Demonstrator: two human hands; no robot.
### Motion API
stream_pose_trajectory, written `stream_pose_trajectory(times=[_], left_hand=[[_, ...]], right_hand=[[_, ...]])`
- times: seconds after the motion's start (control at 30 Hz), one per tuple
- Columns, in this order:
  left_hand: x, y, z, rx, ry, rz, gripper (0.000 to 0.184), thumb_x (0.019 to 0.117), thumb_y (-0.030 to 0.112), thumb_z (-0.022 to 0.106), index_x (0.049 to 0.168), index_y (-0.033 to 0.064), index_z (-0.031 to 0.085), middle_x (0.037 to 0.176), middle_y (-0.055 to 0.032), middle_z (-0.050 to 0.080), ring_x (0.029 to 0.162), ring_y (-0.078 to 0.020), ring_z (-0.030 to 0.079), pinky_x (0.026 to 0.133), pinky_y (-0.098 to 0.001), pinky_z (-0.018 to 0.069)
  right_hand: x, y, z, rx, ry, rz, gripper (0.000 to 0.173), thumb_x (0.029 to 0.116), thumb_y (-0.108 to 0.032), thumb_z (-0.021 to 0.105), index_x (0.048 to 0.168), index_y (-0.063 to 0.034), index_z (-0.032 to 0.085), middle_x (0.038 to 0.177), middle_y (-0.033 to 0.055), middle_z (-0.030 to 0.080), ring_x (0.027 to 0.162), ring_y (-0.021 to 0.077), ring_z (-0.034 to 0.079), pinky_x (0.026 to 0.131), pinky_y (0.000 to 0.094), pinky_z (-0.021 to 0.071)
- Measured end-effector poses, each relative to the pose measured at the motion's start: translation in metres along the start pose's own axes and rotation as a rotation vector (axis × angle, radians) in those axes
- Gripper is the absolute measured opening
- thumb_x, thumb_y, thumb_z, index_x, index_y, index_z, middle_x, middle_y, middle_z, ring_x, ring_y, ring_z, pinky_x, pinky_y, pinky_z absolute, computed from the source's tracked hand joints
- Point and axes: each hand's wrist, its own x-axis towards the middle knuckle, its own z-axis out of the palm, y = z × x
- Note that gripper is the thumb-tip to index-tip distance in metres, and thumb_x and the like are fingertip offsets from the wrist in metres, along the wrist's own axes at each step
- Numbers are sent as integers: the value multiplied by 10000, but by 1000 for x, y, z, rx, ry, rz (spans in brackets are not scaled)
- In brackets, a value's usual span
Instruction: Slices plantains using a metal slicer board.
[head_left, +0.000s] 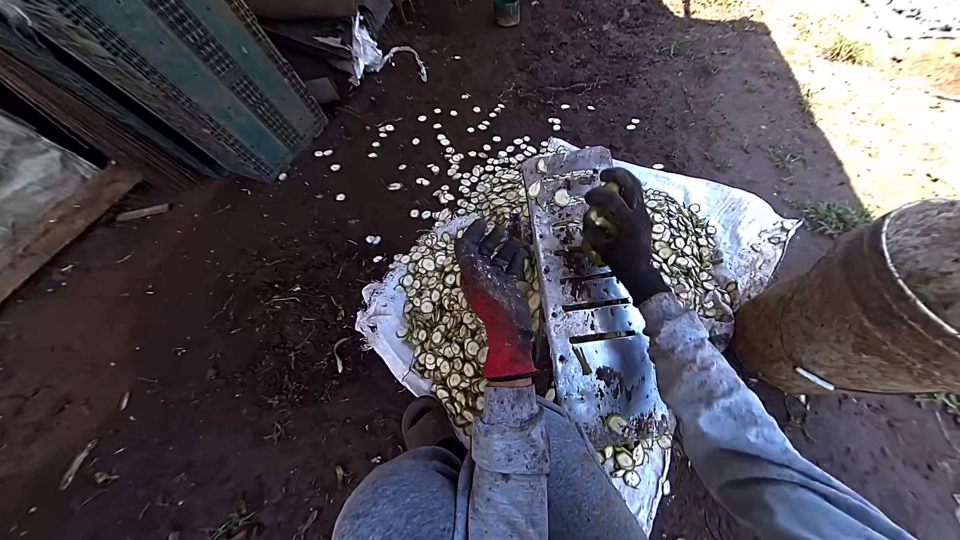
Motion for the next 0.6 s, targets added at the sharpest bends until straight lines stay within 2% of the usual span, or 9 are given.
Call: stream_pose_trajectory(times=[0.03,0.07,0.1,0.17,0.23,0.3,0.43,0.5,0.6], left_hand=[[2,2,-2,-34,5,9,431,1132,387,259,1494,216,417,1375,-14,596,1121,-152,666,954,-344,552],[4,4,-3,-65,5,29,436,1132,381,247,1494,204,415,1376,-20,595,1127,-163,669,964,-357,555],[5,5,-3,-87,8,50,442,1134,372,239,1494,193,422,1378,-31,597,1138,-176,669,973,-371,555],[6,7,-1,-117,24,75,454,1135,365,210,1492,178,420,1384,-44,594,1150,-186,664,979,-379,551],[12,11,-1,-150,47,87,466,1134,363,186,1484,148,406,1362,-69,596,1137,-200,667,982,-391,551],[13,11,-1,-168,55,76,462,1133,372,197,1486,171,417,1364,-52,604,1153,-198,668,993,-399,552],[14,7,-1,-146,76,91,452,1129,371,227,1491,179,419,1380,-53,580,1187,-209,644,1011,-420,536],[16,5,-5,-124,127,119,429,1131,344,260,1492,167,411,1377,-63,575,1174,-210,648,993,-406,548],[16,4,-14,-118,156,131,429,1135,341,250,1493,165,405,1396,-51,564,1195,-192,633,1009,-397,533]], right_hand=[[-10,-46,-47,-49,-389,236,374,926,-60,710,1296,-31,662,1538,207,456,1456,322,415,1182,453,372],[-46,-53,-52,-9,-321,185,374,878,-37,744,1247,-13,688,1501,238,492,1419,353,458,1155,475,399],[-93,-34,-35,69,-82,19,348,782,-55,774,1128,-38,732,1389,259,579,1334,391,537,1103,505,463],[-158,-16,-23,165,69,-99,299,834,-203,783,1126,-155,739,1323,228,633,1297,361,580,1076,494,498],[-174,-18,-24,195,45,-42,280,896,-290,745,1161,-214,695,1331,171,634,1279,245,596,1078,369,495],[-142,2,-7,191,158,-66,251,843,-191,763,1080,-115,729,1255,210,668,1140,261,669,941,355,566],[-11,55,49,54,197,-176,306,808,-98,769,1107,-42,738,1295,286,623,1211,450,606,980,540,527],[34,61,64,28,179,-149,299,822,-74,738,1121,-72,731,1328,245,614,1241,428,589,989,530,522],[-6,43,46,80,127,-145,358,789,-66,767,1144,-83,722,1363,238,595,1286,415,567,1027,533,510]])
